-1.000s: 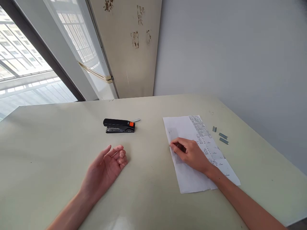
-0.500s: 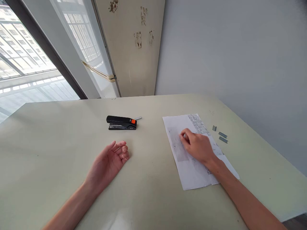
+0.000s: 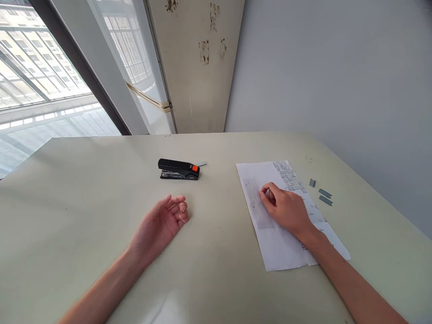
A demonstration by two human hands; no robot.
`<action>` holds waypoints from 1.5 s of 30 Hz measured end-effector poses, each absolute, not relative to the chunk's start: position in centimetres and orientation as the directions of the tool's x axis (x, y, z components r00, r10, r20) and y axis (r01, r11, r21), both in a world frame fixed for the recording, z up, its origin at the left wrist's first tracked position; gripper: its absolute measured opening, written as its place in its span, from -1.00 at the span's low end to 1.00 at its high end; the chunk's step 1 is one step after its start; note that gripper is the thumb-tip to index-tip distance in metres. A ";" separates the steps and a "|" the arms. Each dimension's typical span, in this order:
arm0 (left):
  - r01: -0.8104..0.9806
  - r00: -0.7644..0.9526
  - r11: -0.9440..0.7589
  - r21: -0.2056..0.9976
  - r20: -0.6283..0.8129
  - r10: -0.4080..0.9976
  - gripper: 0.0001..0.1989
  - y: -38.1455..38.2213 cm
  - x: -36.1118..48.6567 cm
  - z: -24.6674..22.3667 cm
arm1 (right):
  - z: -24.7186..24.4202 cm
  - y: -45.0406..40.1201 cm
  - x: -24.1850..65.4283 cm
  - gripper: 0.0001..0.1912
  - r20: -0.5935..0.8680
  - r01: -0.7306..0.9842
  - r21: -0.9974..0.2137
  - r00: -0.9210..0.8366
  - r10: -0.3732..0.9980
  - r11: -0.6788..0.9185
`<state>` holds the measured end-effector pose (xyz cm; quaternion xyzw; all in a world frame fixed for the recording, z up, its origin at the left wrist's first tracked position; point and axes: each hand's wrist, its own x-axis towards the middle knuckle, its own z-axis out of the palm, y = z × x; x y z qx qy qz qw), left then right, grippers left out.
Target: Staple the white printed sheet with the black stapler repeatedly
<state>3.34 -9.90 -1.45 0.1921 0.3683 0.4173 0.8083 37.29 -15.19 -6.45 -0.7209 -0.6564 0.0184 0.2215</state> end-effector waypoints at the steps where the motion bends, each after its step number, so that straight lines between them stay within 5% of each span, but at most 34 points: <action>1: -0.533 0.381 0.579 0.617 -0.436 0.815 -0.80 -9.9 3.3 -1.5 | -6.5 -15.2 37.3 -0.78 0.265 0.939 -0.340 0.138 0.954 -0.042; 29: -0.523 0.436 0.598 0.608 -0.412 0.800 -0.80 -9.7 2.8 -2.5 | -7.0 -15.4 37.5 -0.77 0.243 0.952 -0.300 0.137 0.960 -0.060; 35: -0.478 0.443 0.558 0.678 -0.362 0.820 -0.77 -9.7 2.7 -2.9 | -6.0 -15.8 35.8 -0.78 0.204 0.896 -0.443 0.133 0.970 -0.030; 38: -0.316 0.457 0.423 0.849 -0.254 0.852 -0.72 -10.4 2.8 -3.0 | -4.4 -16.5 34.3 -0.75 0.081 0.674 -0.737 0.028 0.996 0.041; 41: 0.010 0.510 0.073 0.997 -0.068 0.857 -0.71 -11.5 3.0 -2.6 | -3.5 -16.6 34.1 -0.73 0.090 0.440 -0.898 0.122 0.988 0.027; 45: 0.268 0.719 -0.484 0.833 0.162 0.676 -0.78 -12.7 3.6 -2.3 | -4.0 -15.8 35.3 -0.71 0.118 0.494 -0.866 0.356 0.927 -0.079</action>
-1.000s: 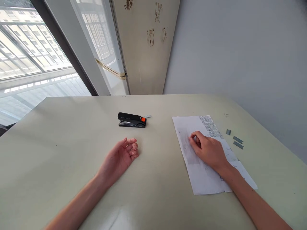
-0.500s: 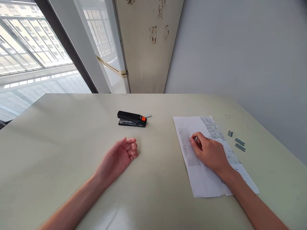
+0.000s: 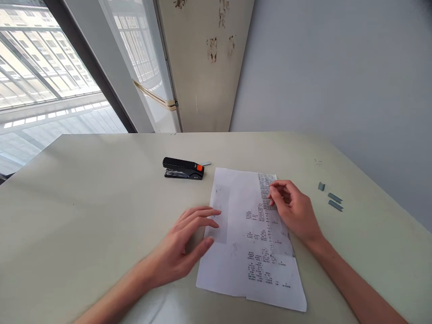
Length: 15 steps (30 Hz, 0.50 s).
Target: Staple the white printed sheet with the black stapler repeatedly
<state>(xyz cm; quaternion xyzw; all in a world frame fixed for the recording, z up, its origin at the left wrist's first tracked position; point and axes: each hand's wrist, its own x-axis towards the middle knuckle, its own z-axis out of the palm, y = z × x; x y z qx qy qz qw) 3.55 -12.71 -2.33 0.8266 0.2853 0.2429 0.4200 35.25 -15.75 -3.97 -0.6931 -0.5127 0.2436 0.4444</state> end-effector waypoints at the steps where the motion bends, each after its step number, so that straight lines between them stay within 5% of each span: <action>1: 0.294 0.754 -0.563 0.773 0.174 0.633 -0.75 -12.9 3.6 -2.3 | -4.2 -15.6 35.4 -0.69 0.105 0.528 -0.842 0.358 0.928 -0.108; 6: 0.313 0.796 -0.720 0.619 0.243 0.555 -0.81 -13.3 3.8 -2.5 | -4.2 -16.3 34.0 -0.70 -0.006 0.537 -0.837 0.181 0.983 -0.104; 11: 0.231 0.811 -0.722 0.652 0.281 0.514 -0.72 -13.1 3.6 -2.0 | -2.9 -17.6 31.4 -0.73 -0.121 0.109 -0.989 -0.182 0.976 -0.102; 15: 0.310 0.828 -0.712 0.630 0.190 0.528 -0.47 -12.0 2.9 -2.1 | -2.9 -17.4 31.5 -0.71 -0.035 0.049 -0.998 -0.048 0.998 -0.032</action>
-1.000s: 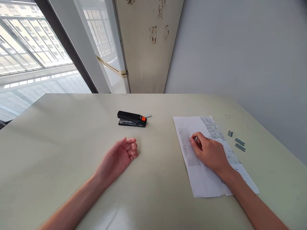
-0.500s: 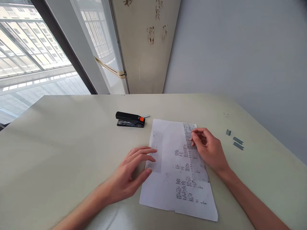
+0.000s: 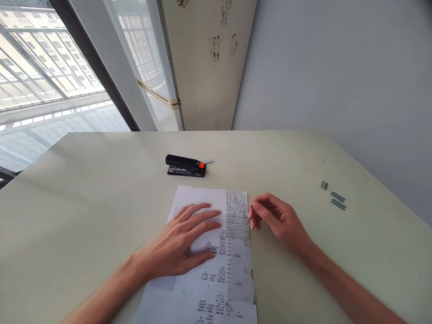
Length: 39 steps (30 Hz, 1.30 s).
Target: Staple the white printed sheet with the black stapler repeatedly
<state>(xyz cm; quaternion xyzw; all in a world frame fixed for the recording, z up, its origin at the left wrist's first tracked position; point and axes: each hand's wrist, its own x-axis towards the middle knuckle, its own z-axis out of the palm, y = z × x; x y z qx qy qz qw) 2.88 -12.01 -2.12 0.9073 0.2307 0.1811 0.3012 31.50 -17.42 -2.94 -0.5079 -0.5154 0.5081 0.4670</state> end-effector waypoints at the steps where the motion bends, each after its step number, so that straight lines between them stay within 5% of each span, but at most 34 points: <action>1: 0.329 0.826 -0.712 0.620 0.178 0.535 -0.42 -11.6 2.6 -2.2 | -3.1 -17.2 31.8 -0.71 -0.022 0.066 -0.998 0.019 1.000 -0.024; 8: 0.516 0.640 -0.691 0.506 0.307 0.704 -0.72 -9.8 0.5 -2.0 | -4.1 -16.5 32.9 -0.69 -0.070 0.084 -0.992 0.238 0.969 -0.093; 17: 0.500 0.715 -0.642 0.581 0.142 0.685 -0.46 -8.8 0.0 -3.2 | -3.9 -16.7 32.7 -0.67 -0.083 0.145 -0.982 0.229 0.970 -0.118; 39: 0.640 0.576 -0.575 0.510 0.176 0.798 -0.67 -7.3 -1.3 -3.3 | -3.6 -16.9 32.5 -0.64 -0.097 0.195 -0.971 0.225 0.970 -0.142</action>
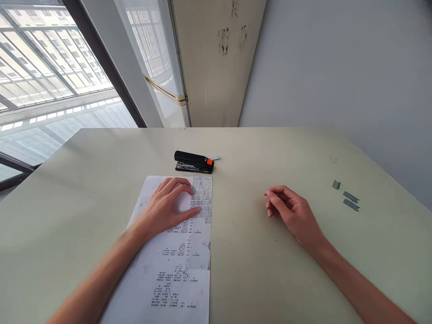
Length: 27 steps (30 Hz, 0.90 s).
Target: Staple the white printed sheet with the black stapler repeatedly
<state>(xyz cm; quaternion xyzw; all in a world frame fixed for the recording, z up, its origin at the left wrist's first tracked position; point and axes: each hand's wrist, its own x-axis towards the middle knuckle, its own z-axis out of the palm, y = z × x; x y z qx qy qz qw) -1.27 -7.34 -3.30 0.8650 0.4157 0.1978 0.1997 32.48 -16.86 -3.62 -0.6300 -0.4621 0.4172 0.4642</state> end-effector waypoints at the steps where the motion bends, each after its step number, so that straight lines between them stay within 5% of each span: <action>1: 0.641 0.577 -0.577 0.505 0.178 0.797 -0.66 -7.3 -1.3 -3.3 | -3.6 -16.9 32.5 -0.64 -0.097 0.195 -0.970 0.226 0.969 -0.143; 7: 0.642 0.564 -0.565 0.518 0.179 0.806 -0.58 -7.3 -1.3 -3.3 | -3.6 -16.9 32.5 -0.64 -0.101 0.194 -0.970 0.234 0.967 -0.148; 13: 0.553 0.502 -0.500 0.667 0.213 0.839 -0.66 -7.1 -1.5 -2.5 | -3.7 -17.1 32.7 -0.67 -0.103 0.179 -0.973 0.218 0.970 -0.143; 19: 0.596 0.120 -0.249 0.763 0.222 0.968 -0.77 -6.5 -2.5 -1.5 | -3.9 -17.2 32.7 -0.68 -0.080 0.171 -0.978 0.234 0.969 -0.122; 23: 0.239 -0.127 -0.090 0.967 0.123 0.984 -0.72 -5.4 -3.8 -1.3 | -4.0 -17.3 32.7 -0.69 -0.060 0.157 -0.982 0.260 0.964 -0.104; 27: -0.082 -0.192 -0.066 0.994 0.049 0.980 -0.70 -4.3 -5.0 -1.3 | -4.0 -17.5 32.9 -0.71 -0.052 0.145 -0.985 0.296 0.954 -0.099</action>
